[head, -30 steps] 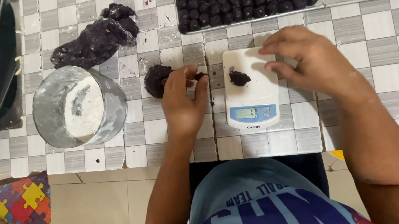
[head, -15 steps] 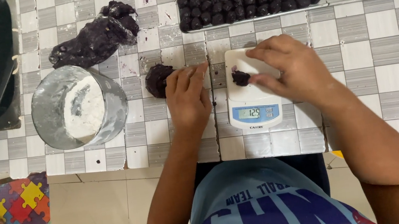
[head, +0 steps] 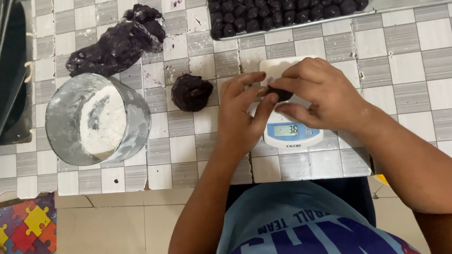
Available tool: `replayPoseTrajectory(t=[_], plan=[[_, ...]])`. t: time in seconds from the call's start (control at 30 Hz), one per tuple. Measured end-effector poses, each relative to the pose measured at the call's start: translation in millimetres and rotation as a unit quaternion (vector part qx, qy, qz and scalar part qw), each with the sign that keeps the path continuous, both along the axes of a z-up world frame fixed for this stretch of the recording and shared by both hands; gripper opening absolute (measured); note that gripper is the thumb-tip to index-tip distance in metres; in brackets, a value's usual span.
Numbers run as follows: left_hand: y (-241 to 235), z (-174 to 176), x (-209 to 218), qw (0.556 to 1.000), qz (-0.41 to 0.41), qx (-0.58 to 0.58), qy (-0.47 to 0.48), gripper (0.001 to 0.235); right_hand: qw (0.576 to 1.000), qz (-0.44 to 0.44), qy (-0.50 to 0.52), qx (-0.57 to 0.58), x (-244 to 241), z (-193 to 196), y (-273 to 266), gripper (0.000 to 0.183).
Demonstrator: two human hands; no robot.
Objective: The person portions a dark dough into small pieces, weighs each piece on a digital scale, and places the weighed pieces onto a metal tray. The person repeatedly pinches off dough, adjusts the weight, and arranges the finished pieces in rows on the tray.
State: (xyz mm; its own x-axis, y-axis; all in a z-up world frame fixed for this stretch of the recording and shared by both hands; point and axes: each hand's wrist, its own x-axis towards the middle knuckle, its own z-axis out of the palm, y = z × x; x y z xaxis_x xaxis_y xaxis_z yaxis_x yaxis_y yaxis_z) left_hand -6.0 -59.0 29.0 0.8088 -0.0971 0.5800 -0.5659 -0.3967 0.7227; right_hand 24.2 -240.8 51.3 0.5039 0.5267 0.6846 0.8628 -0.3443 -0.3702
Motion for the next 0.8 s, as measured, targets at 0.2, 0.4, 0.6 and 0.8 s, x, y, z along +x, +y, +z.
replayPoseTrajectory(t=[0.2, 0.4, 0.6, 0.8], plan=[[-3, 17, 0, 1.0, -0.012, 0.0, 0.013, 0.007, 0.999, -0.035, -0.019, -0.026, -2, -4, 0, 0.023], [31, 21, 9, 0.968, 0.139, 0.189, -0.089, 0.014, 0.99, -0.071, 0.025, -0.123, 13, 8, -25, 0.035], [40, 6, 0, 0.955, 0.176, 0.218, -0.097, 0.022, 0.984, -0.105, 0.063, -0.133, 8, 26, -25, 0.028], [41, -11, -3, 0.936, 0.221, 0.27, -0.052, 0.014, 0.99, -0.111, 0.048, -0.074, 9, 27, -27, 0.02]])
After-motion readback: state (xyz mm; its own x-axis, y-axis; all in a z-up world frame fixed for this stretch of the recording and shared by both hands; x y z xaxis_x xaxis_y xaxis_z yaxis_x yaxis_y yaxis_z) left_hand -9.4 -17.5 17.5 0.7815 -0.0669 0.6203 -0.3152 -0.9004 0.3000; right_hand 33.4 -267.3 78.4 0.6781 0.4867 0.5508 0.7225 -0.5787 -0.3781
